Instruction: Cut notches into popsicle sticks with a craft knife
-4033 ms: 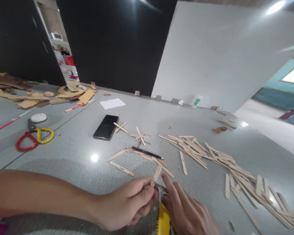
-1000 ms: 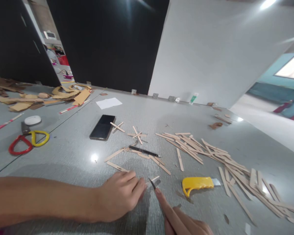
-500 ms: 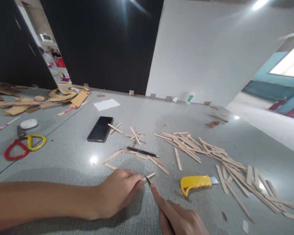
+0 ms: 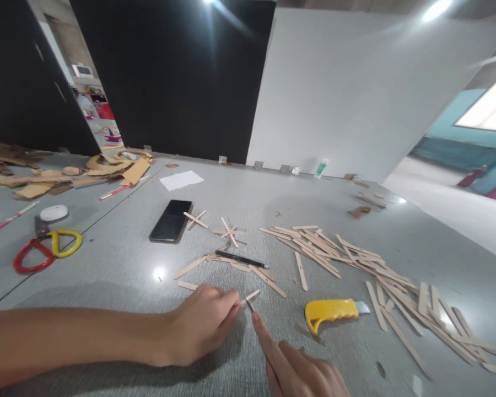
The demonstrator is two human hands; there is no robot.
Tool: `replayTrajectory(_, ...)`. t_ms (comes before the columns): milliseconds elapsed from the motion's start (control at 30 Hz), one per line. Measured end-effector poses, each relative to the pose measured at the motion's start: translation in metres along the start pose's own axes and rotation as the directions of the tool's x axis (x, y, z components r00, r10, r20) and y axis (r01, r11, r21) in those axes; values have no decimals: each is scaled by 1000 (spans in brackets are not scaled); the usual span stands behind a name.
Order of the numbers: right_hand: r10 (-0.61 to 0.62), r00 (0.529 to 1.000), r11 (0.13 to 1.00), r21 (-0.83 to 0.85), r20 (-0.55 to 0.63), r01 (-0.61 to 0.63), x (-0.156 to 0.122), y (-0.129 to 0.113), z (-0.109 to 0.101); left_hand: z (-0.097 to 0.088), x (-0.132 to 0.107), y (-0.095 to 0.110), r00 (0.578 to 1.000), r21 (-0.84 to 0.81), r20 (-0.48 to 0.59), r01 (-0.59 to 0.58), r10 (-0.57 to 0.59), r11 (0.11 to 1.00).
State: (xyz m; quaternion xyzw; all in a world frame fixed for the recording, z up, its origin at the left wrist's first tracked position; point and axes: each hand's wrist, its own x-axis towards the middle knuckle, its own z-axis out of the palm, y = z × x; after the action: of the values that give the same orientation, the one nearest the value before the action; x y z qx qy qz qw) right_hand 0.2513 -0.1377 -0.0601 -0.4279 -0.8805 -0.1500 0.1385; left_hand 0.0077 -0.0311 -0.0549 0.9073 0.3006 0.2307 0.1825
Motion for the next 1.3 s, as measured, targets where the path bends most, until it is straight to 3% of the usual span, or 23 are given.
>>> replayTrajectory(367,98,995,977,189,27,-101,7,4,-2,-2,4,-3,996,-46,-25,-88,87,995)
replayTrajectory(533,265,964,910,327,10,-254,26,4,-15,-5,3,-4,994,-78,-6,-114,114,990)
replayTrajectory(733,153,988,949,278,6,-149,18,7,-12,-3,3,-1,999,-53,-39,-35,33,998)
replayTrajectory(867,159,987,954,257,2,-155,8,7,-6,-2,4,-1,999,-61,-33,-33,31,998)
replayTrajectory(1033,172,985,948,270,7,-167,25,4,-8,-4,3,-5,995,-101,21,-92,95,991)
replayTrajectory(1300,175,984,951,255,14,-173,17,7,-8,2,0,-6,1000,-94,3,-16,17,995)
